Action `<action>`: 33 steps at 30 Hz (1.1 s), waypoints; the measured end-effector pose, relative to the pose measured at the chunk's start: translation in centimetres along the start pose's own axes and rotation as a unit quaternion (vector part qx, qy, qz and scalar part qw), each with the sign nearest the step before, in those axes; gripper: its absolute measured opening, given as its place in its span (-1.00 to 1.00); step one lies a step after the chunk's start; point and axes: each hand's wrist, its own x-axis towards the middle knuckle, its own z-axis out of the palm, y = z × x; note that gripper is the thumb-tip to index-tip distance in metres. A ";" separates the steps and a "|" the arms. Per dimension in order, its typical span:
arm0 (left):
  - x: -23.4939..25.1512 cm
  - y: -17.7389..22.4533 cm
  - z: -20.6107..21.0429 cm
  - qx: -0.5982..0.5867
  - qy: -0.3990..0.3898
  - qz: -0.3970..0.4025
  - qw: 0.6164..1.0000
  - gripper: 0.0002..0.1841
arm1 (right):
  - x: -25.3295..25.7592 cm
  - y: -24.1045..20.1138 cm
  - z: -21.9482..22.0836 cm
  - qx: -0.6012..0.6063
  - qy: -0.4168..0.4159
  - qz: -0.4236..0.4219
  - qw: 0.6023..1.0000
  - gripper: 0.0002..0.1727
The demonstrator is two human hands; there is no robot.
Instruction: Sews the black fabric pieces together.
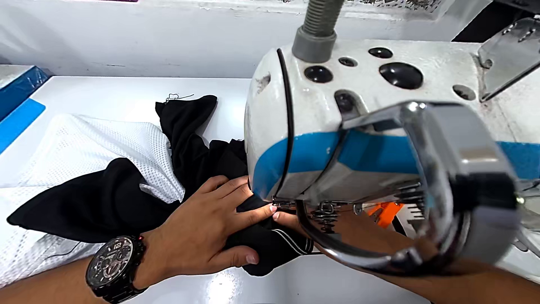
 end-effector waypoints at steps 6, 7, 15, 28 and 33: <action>-2.0 4.1 -1.3 0.052 -0.041 0.062 0.996 -0.12 | -1.1 0.0 2.8 0.094 0.106 -0.169 0.975 -0.77; -2.4 5.0 -1.6 0.039 -0.056 0.077 0.995 -0.08 | -1.3 -0.5 2.9 0.106 0.101 -0.192 0.970 -0.77; -2.3 4.0 -0.8 -0.012 0.003 0.080 0.997 0.02 | -1.0 0.2 3.3 0.015 0.091 -0.151 0.984 -0.72; 0.6 1.6 -0.7 0.039 0.014 -0.042 0.998 -0.34 | -0.9 0.3 3.1 0.083 0.063 -0.149 0.983 -0.79; 1.1 0.3 -0.5 0.029 -0.023 -0.055 0.998 -0.42 | -1.0 0.1 3.3 0.059 0.072 -0.121 0.988 -0.77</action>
